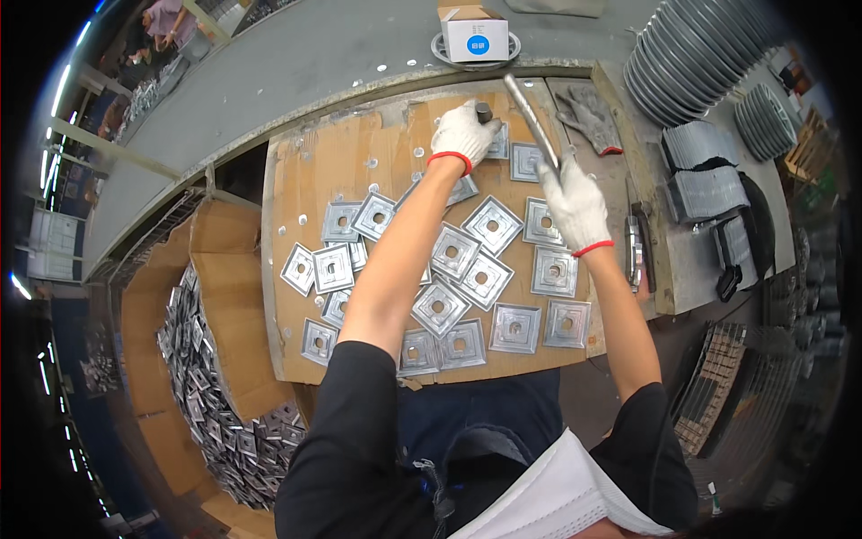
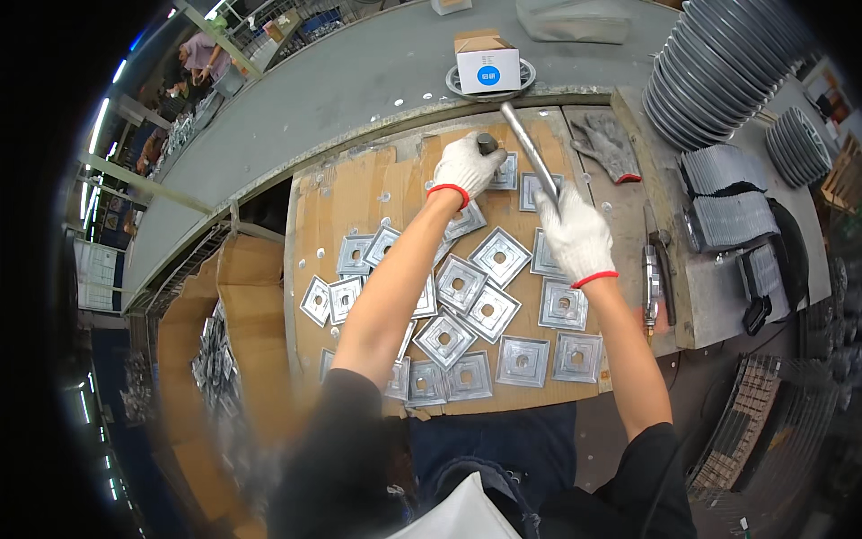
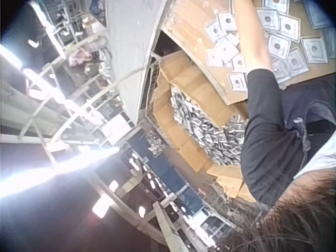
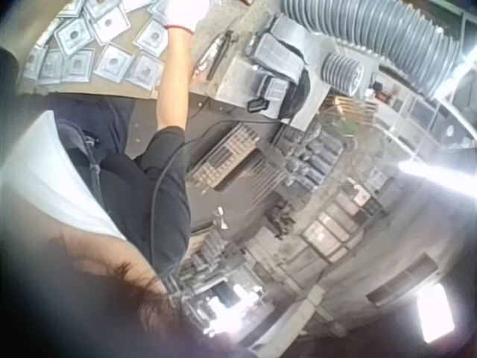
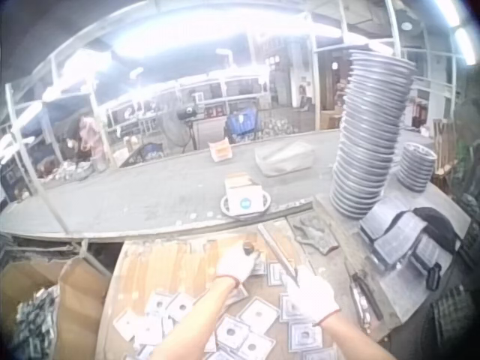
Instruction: Use a metal rod as a hammer to strike a punch tool into the center of small square metal plates arranged on a cardboard surface.
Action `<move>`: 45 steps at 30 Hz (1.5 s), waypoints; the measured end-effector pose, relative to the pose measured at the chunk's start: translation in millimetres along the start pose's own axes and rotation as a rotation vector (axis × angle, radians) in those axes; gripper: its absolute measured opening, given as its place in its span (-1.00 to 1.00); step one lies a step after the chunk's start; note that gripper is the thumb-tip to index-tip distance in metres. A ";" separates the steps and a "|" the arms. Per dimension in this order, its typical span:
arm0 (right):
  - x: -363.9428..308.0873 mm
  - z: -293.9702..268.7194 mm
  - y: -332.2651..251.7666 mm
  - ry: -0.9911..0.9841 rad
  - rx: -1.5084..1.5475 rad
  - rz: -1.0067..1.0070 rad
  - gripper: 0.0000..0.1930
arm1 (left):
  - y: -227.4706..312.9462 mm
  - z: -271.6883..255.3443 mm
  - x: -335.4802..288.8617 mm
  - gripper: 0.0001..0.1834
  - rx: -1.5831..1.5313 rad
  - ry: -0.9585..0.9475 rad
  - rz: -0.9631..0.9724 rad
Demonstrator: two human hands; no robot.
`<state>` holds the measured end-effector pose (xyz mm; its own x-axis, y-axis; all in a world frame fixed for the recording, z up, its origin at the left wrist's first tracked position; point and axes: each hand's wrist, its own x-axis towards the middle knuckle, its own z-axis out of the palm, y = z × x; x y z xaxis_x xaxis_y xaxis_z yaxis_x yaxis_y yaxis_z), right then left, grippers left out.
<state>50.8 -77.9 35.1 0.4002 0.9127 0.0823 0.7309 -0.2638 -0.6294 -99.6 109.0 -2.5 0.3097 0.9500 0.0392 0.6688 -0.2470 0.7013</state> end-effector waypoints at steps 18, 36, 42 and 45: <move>-43.3 4.0 139.1 -0.005 -0.261 0.293 -0.42 | 20.1 -41.7 -8.4 -0.51 0.073 -0.127 0.112; -54.5 19.7 147.0 0.045 -0.355 0.277 -0.44 | -18.3 -12.1 0.6 -0.58 0.061 -0.079 -0.004; -51.6 22.8 140.1 0.056 -0.338 0.249 -0.43 | -34.7 -25.3 15.2 -0.62 -0.177 0.026 0.025; -55.1 20.5 151.8 0.072 -0.377 0.278 -0.43 | -12.1 -24.3 12.5 -0.64 -0.074 -0.087 0.022</move>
<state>128.3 -161.7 -80.8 0.6365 0.7711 0.0126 0.7351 -0.6017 -0.3123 -120.2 128.5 6.9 0.3834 0.9236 -0.0042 0.6106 -0.2500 0.7515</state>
